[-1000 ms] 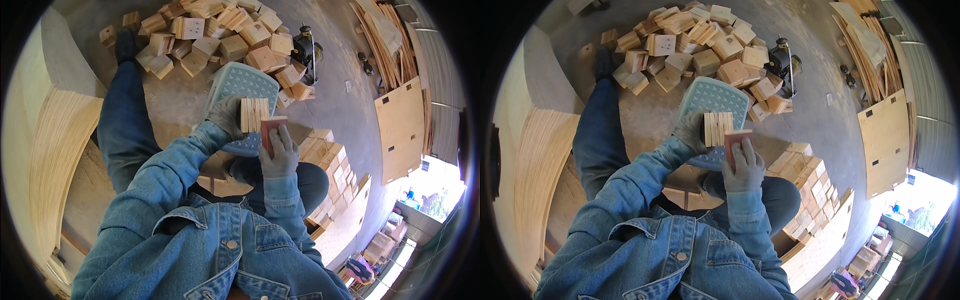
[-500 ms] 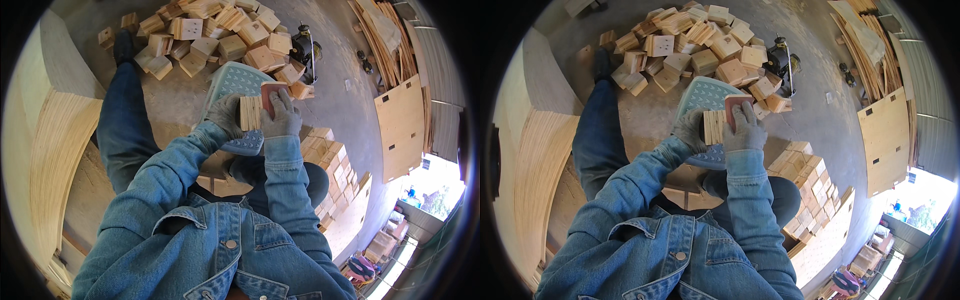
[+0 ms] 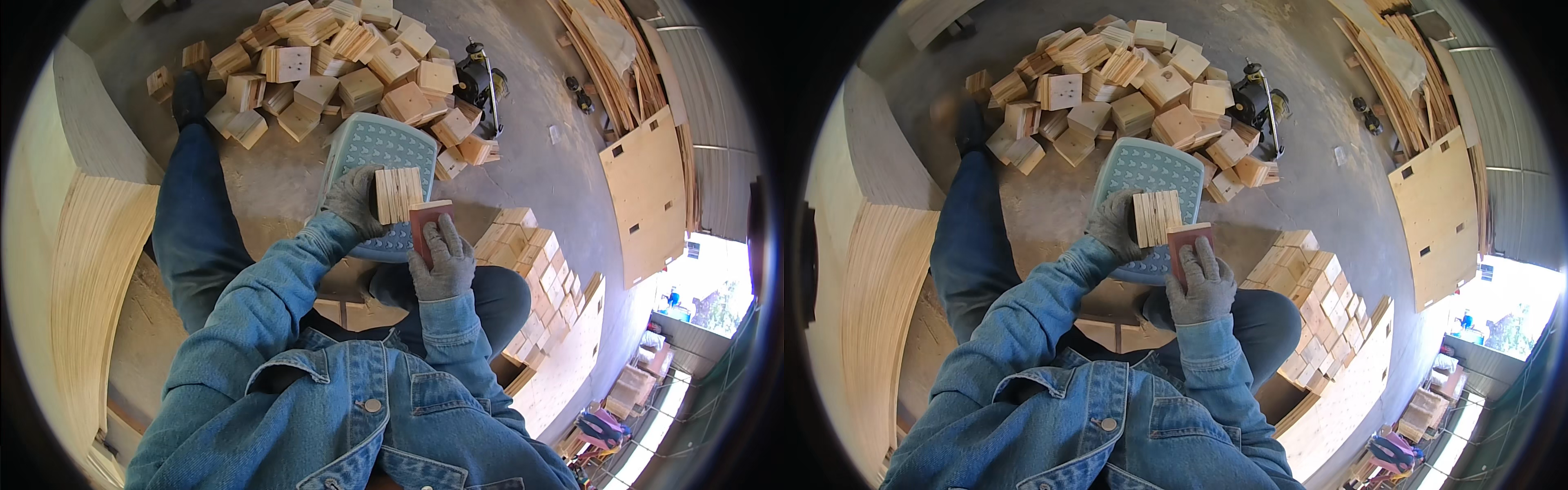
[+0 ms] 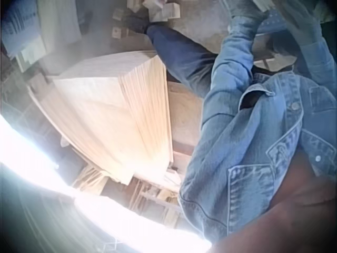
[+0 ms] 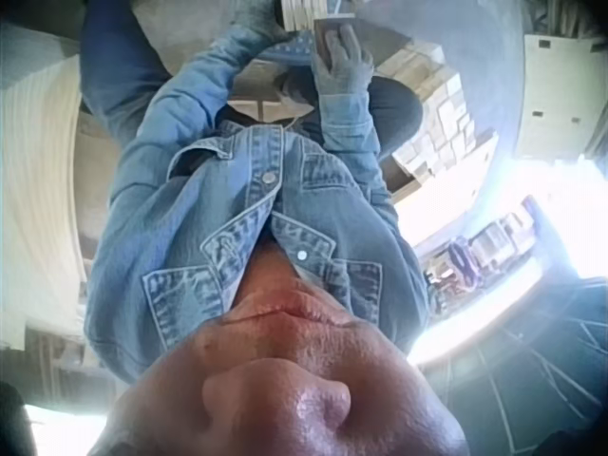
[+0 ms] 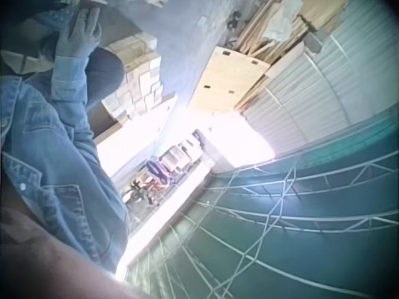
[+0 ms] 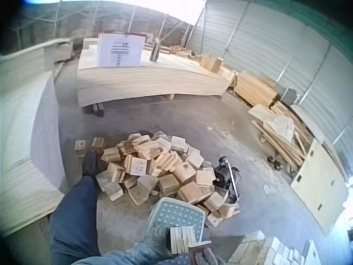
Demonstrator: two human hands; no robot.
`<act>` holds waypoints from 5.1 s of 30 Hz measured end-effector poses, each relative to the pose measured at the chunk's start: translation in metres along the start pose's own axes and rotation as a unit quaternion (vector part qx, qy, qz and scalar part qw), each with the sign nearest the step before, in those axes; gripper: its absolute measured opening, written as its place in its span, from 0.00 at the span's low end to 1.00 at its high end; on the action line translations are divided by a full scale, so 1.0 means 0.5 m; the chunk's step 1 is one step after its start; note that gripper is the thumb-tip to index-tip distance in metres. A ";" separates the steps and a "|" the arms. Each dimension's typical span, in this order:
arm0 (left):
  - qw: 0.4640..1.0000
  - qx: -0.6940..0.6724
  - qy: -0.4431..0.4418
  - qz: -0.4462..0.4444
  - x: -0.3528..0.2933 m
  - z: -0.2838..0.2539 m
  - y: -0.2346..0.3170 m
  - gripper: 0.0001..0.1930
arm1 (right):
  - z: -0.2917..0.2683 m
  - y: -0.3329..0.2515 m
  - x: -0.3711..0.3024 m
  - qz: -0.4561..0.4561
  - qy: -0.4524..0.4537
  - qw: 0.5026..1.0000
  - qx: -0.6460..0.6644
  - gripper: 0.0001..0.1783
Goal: The person sits on the floor and sands small wooden blocks one by one using a sanding block. They pick up each block from a pile, sand the surfaces, and place the finished pieces into a separate stack.
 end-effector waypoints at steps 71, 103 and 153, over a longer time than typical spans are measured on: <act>0.999 0.023 -0.026 -0.016 0.008 0.015 -0.016 0.50 | 0.062 -0.033 0.206 -0.040 0.010 0.999 -0.024 0.30; 1.000 -0.010 0.014 0.024 0.007 0.006 -0.008 0.45 | 0.039 -0.055 0.110 -0.042 0.000 0.999 -0.009 0.30; 0.990 -0.024 -0.098 -0.094 -0.011 0.022 -0.044 0.66 | 0.107 0.152 0.058 0.169 -0.001 0.928 0.331 0.33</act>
Point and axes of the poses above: each hand's wrist, its own x-axis towards the middle knuckle, its own z-axis out of the palm, y = z × x, the point moved 7 cm from there along x, towards the middle knuckle, and after that the axes turned 1 degree about z, right-handed, at the moved point
